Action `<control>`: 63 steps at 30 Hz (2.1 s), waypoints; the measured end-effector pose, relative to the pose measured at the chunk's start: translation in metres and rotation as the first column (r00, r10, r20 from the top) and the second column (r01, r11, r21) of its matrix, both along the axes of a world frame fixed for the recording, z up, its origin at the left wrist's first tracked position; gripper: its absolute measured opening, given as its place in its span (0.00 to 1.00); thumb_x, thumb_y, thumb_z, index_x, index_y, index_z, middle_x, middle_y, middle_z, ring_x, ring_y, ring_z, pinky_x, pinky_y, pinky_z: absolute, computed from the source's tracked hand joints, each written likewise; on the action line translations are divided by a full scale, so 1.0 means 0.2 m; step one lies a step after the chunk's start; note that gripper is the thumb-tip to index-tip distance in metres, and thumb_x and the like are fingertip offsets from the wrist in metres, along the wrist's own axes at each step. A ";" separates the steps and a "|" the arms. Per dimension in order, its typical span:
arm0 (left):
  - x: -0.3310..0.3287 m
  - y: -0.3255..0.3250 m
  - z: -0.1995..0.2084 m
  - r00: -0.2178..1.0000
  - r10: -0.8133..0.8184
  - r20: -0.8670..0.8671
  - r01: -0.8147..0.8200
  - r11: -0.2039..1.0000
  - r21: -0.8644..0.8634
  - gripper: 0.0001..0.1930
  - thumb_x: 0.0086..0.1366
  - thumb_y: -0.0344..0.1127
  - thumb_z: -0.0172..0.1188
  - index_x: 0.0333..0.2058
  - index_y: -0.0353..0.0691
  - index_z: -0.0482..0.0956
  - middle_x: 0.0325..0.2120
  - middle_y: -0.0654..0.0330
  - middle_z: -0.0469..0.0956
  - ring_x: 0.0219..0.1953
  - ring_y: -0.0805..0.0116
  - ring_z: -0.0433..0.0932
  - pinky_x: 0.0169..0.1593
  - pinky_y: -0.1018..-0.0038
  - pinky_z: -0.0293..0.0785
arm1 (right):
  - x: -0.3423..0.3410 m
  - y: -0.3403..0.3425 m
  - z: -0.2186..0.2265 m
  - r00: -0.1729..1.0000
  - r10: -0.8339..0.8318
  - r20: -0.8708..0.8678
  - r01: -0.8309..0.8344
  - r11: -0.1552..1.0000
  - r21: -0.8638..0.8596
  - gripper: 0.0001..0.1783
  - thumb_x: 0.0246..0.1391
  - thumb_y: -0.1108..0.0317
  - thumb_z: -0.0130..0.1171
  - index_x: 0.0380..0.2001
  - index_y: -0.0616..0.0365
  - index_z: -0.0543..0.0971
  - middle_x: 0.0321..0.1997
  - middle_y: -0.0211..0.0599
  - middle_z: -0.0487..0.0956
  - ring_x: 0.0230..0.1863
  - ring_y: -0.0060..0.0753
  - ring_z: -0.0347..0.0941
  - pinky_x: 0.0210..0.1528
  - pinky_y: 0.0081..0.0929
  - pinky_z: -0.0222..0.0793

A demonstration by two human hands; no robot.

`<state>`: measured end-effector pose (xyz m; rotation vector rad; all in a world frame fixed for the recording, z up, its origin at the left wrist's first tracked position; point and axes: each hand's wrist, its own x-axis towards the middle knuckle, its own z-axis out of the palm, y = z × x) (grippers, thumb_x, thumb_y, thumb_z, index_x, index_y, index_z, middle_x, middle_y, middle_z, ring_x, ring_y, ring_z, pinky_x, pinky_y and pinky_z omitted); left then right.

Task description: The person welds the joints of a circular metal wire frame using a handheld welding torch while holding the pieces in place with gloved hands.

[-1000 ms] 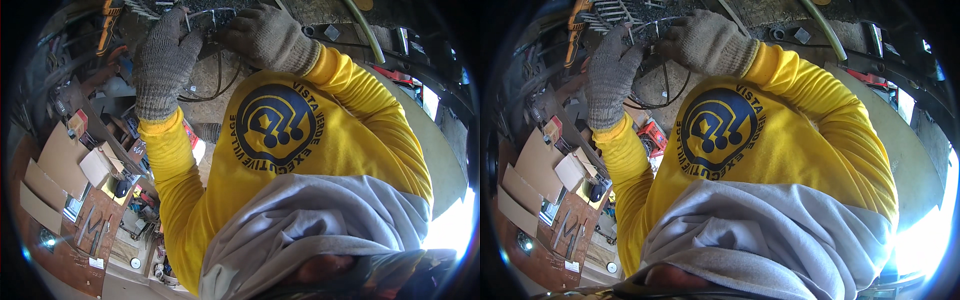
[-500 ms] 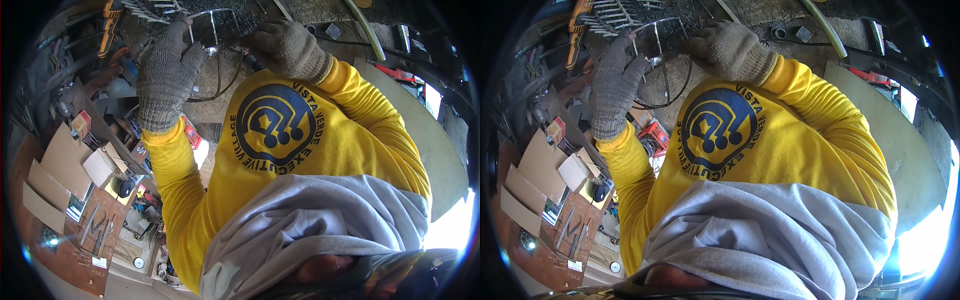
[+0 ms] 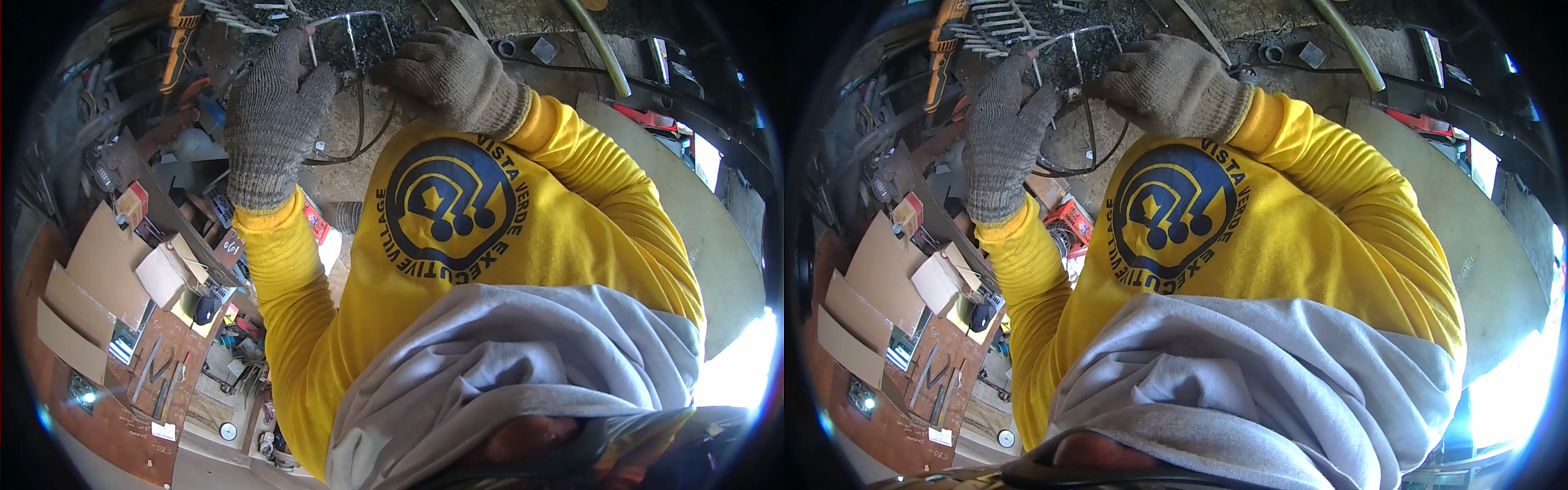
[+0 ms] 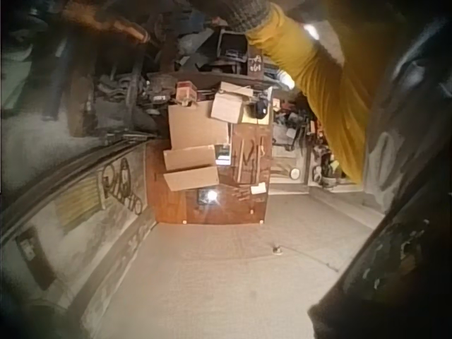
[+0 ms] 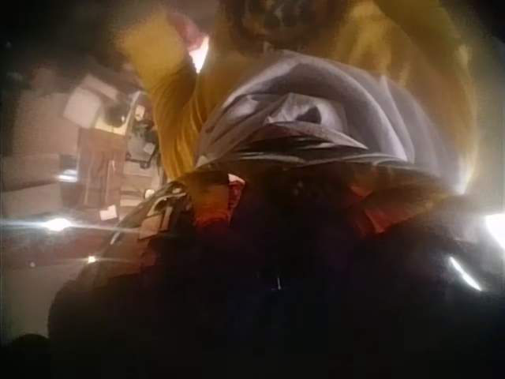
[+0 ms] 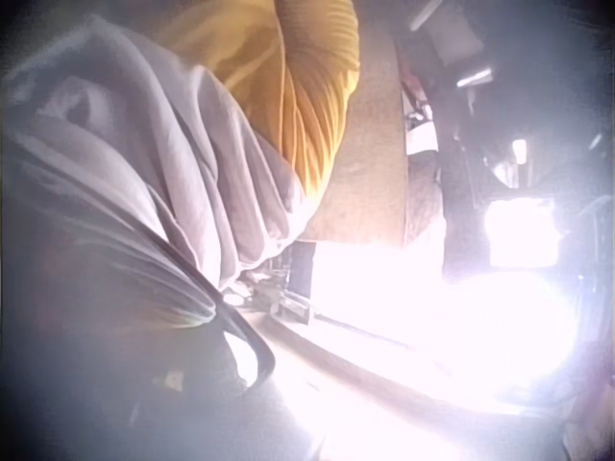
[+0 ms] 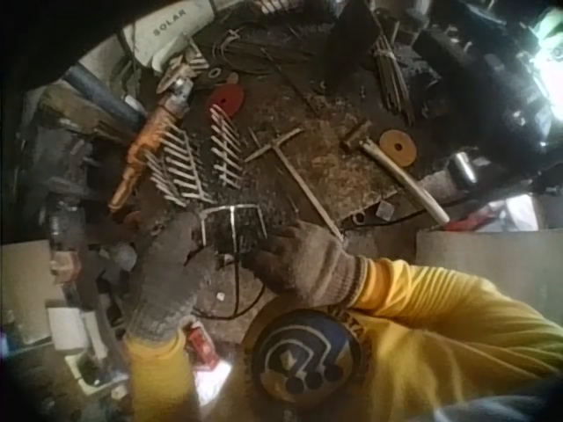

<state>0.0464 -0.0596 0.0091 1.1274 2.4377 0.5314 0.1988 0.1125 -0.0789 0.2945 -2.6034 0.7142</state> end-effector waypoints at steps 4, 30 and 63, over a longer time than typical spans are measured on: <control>0.00 -0.01 -0.01 1.000 -0.025 0.003 0.025 0.999 0.044 0.26 0.67 0.40 0.62 0.61 0.39 0.71 0.45 0.46 0.82 0.43 0.58 0.85 0.47 0.64 0.81 | -0.03 -0.01 0.01 0.996 0.023 -0.084 -0.016 0.996 0.091 0.18 0.55 0.61 0.60 0.49 0.46 0.82 0.39 0.32 0.83 0.43 0.37 0.81 0.44 0.37 0.79; 0.00 0.00 0.00 0.999 -0.011 -0.035 0.010 1.000 -0.016 0.26 0.65 0.41 0.64 0.60 0.40 0.72 0.44 0.50 0.82 0.44 0.61 0.84 0.46 0.65 0.79 | -0.05 0.00 0.03 0.997 0.058 0.050 -0.067 0.978 0.198 0.20 0.50 0.65 0.64 0.48 0.51 0.82 0.38 0.31 0.84 0.42 0.36 0.81 0.46 0.35 0.77; 0.00 0.12 -0.11 0.998 -0.050 -0.037 0.052 0.996 0.069 0.29 0.59 0.39 0.66 0.57 0.33 0.75 0.44 0.50 0.81 0.37 0.66 0.82 0.46 0.70 0.77 | 0.20 -0.08 -0.11 0.939 -0.240 0.247 0.337 0.783 -0.523 0.13 0.61 0.63 0.61 0.48 0.48 0.84 0.39 0.37 0.86 0.40 0.38 0.84 0.46 0.31 0.80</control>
